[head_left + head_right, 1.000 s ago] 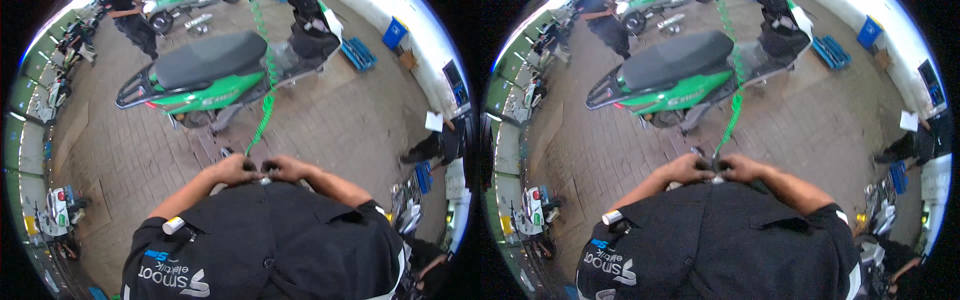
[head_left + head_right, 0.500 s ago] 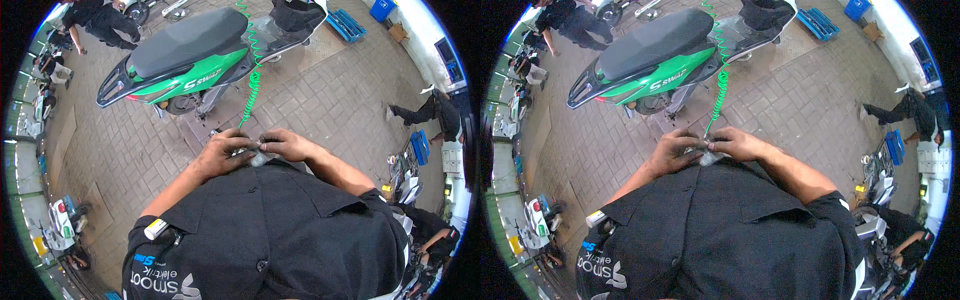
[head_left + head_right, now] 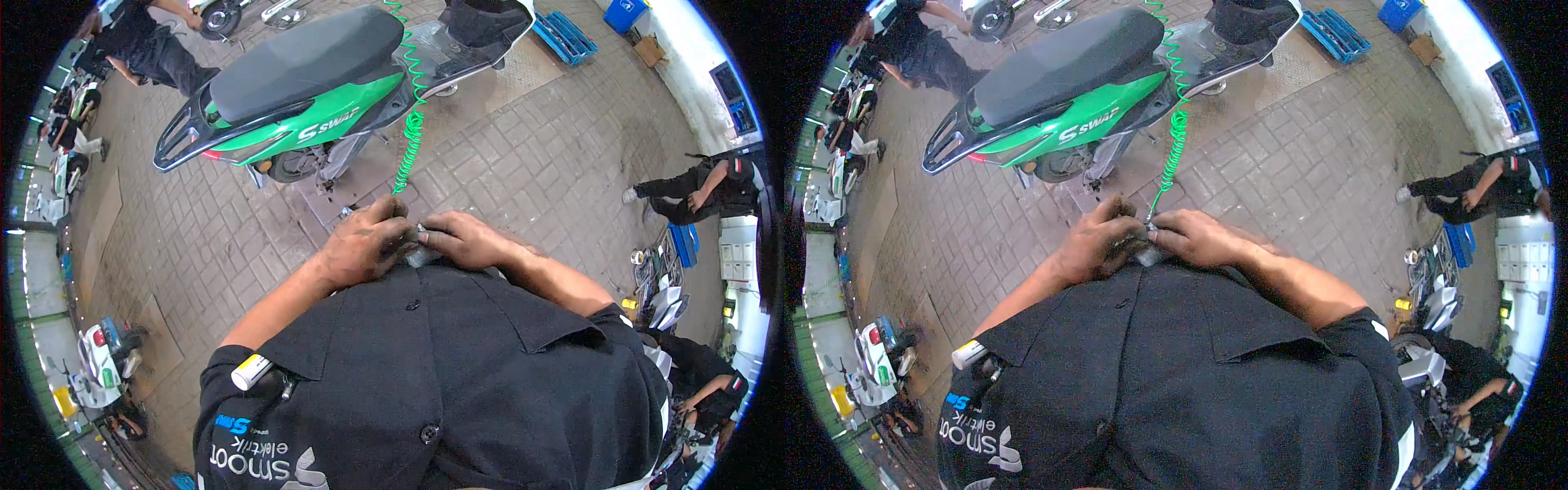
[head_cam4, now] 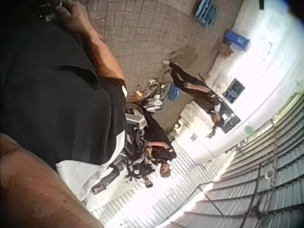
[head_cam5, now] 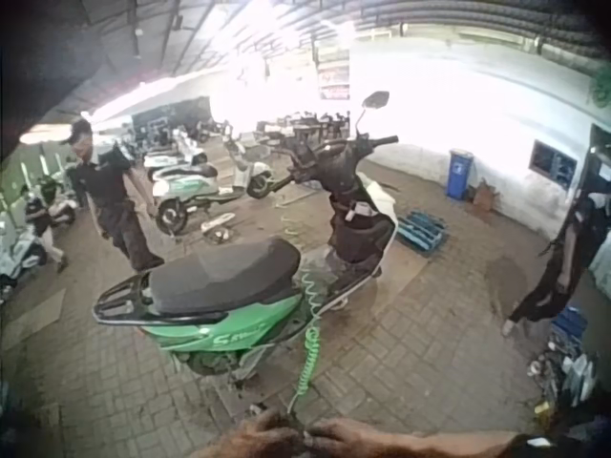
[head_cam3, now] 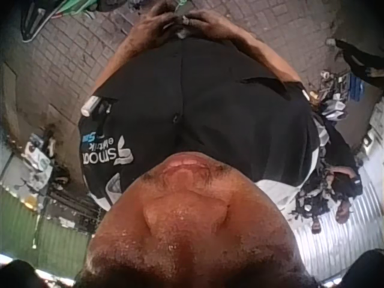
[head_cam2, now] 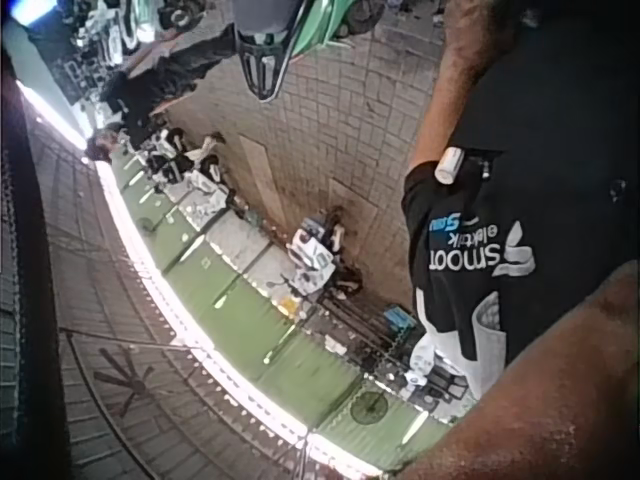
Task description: The person removes the rear brake caliper from a green scooter using a pneumatic impact wrench and a screwdriver, cleans the caliper body by hand, and then wipes a component with a cloth.
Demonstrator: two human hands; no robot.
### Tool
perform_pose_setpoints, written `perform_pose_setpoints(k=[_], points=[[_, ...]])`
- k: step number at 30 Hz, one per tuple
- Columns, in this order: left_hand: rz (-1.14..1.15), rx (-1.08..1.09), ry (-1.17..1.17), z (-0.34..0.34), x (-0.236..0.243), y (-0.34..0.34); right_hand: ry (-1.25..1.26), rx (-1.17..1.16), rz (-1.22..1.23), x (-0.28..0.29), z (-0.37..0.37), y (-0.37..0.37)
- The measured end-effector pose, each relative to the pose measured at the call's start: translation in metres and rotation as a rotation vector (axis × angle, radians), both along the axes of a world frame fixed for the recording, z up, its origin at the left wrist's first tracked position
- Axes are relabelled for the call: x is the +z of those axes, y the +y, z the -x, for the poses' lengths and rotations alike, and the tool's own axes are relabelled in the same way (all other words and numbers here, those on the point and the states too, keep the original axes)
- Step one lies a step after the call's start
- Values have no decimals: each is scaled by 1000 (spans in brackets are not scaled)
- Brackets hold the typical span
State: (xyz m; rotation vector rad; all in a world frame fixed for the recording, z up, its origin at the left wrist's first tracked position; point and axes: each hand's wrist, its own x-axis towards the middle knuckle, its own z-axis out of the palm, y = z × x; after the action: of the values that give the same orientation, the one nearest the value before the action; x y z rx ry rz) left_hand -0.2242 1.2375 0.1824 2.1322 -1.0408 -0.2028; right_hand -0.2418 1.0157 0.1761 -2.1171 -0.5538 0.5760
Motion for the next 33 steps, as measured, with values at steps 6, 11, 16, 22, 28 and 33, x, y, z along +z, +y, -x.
perform_pose_setpoints(k=[6, 11, 16, 22, 28, 33], points=[[-24, -3, 40, 2, 5, -2, -26, -58, 23, 8, 7, 4], [27, -133, 172, -4, 5, 9, 117, -119, 25, 15, 8, 9], [46, -180, 351, -12, 7, 8, 57, -177, -41, 0, 13, 5], [-34, -30, 133, -11, 4, 2, 97, -286, 4, -1, 14, 2], [-20, -69, 277, -14, 1, -8, 6, -173, 41, -3, 1, -1], [78, -108, 280, -17, -4, -12, -192, -30, 184, 16, -6, -3]])
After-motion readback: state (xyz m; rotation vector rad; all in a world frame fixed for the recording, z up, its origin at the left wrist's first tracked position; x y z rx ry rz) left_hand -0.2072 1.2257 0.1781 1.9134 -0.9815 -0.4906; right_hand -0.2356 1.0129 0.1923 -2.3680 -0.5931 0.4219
